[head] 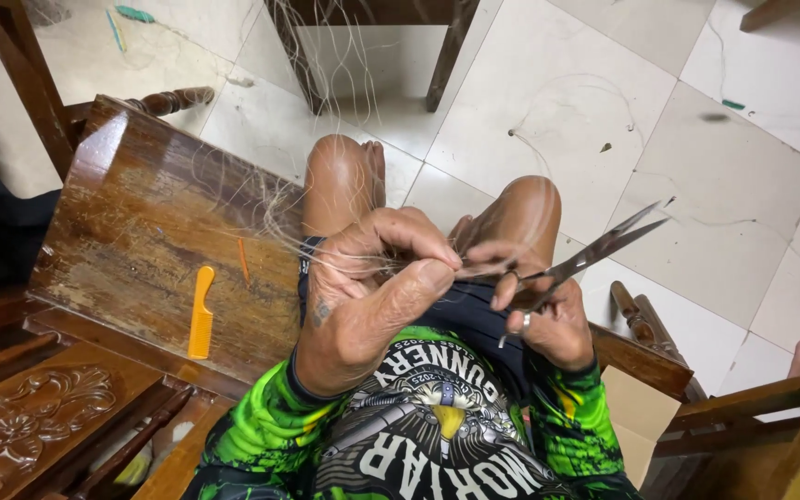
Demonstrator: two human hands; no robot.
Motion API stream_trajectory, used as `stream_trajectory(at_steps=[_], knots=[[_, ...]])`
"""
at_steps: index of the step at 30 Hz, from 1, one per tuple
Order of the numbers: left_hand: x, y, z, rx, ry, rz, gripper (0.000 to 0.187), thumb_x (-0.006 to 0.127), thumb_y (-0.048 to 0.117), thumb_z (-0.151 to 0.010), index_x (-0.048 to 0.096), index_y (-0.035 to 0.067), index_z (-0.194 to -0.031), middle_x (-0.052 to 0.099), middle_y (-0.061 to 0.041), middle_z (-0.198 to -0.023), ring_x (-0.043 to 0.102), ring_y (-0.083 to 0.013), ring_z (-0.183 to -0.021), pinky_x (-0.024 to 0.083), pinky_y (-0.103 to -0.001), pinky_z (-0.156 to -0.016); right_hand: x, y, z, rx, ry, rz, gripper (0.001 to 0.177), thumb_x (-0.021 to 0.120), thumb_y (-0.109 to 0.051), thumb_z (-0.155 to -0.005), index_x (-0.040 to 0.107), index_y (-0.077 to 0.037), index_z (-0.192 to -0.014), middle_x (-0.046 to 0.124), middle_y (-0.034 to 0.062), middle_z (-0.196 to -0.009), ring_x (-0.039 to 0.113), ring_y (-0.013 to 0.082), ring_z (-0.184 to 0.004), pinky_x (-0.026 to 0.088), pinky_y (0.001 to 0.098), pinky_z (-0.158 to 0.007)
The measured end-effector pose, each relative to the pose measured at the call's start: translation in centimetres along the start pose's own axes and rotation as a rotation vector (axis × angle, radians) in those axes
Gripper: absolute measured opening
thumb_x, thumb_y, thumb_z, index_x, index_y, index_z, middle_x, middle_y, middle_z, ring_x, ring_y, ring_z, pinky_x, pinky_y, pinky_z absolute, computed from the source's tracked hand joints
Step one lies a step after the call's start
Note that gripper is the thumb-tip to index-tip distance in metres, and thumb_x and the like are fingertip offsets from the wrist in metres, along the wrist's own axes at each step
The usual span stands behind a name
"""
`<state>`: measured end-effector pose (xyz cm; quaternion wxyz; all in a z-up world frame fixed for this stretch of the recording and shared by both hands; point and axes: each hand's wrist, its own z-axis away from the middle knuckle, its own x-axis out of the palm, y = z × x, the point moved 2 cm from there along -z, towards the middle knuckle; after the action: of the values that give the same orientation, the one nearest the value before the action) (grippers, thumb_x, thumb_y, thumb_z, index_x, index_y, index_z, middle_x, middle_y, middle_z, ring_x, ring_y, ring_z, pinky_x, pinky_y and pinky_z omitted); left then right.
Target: Repairing or assembling a fishing net by manipulating the mesh and using scissors to trim strands.
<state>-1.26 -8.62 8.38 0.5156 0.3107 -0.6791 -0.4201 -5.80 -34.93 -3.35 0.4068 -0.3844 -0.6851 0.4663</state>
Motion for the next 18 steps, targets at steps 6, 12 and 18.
stream_trajectory(at_steps=[6, 12, 18], knots=[[-0.2, 0.7, 0.6, 0.051, 0.02, -0.157, 0.009, 0.077, 0.015, -0.117, 0.079, 0.006, -0.116, 0.078, -0.008, -0.105, 0.074, -0.0176, -0.098, 0.061, -0.033, -0.096, -1.1, -2.1, 4.3, 0.018, 0.068, 0.661, 0.02, 0.088, -0.028, -0.099, 0.078, -0.013, -0.107, 0.079, 0.0136, -0.139, 0.079, 0.0279, -0.132, 0.068, 0.0495, -0.119], [-0.5, 0.4, 1.1, 0.14, 0.01, -0.217, 0.01, 0.08, 0.022, -0.121, 0.08, 0.012, -0.12, 0.078, -0.005, -0.113, 0.075, -0.019, -0.104, 0.062, -0.035, -0.104, 2.0, -7.8, 0.3, -0.097, -0.103, 0.883, 0.037, 0.076, -0.042, -0.114, 0.08, -0.005, -0.111, 0.082, 0.0175, -0.119, 0.086, 0.0348, -0.113, 0.067, 0.0599, -0.123], [-0.8, 1.1, 1.7, 0.185, 0.009, -0.239, 0.012, 0.08, 0.021, -0.122, 0.08, 0.01, -0.119, 0.078, -0.008, -0.114, 0.077, -0.0252, -0.112, 0.066, -0.04, -0.11, 2.1, -9.3, -3.2, -0.198, -0.234, 0.848, 0.043, 0.068, -0.042, -0.118, 0.073, 0.0, -0.112, 0.076, 0.0211, -0.109, 0.08, 0.0397, -0.094, 0.065, 0.0503, -0.08]])
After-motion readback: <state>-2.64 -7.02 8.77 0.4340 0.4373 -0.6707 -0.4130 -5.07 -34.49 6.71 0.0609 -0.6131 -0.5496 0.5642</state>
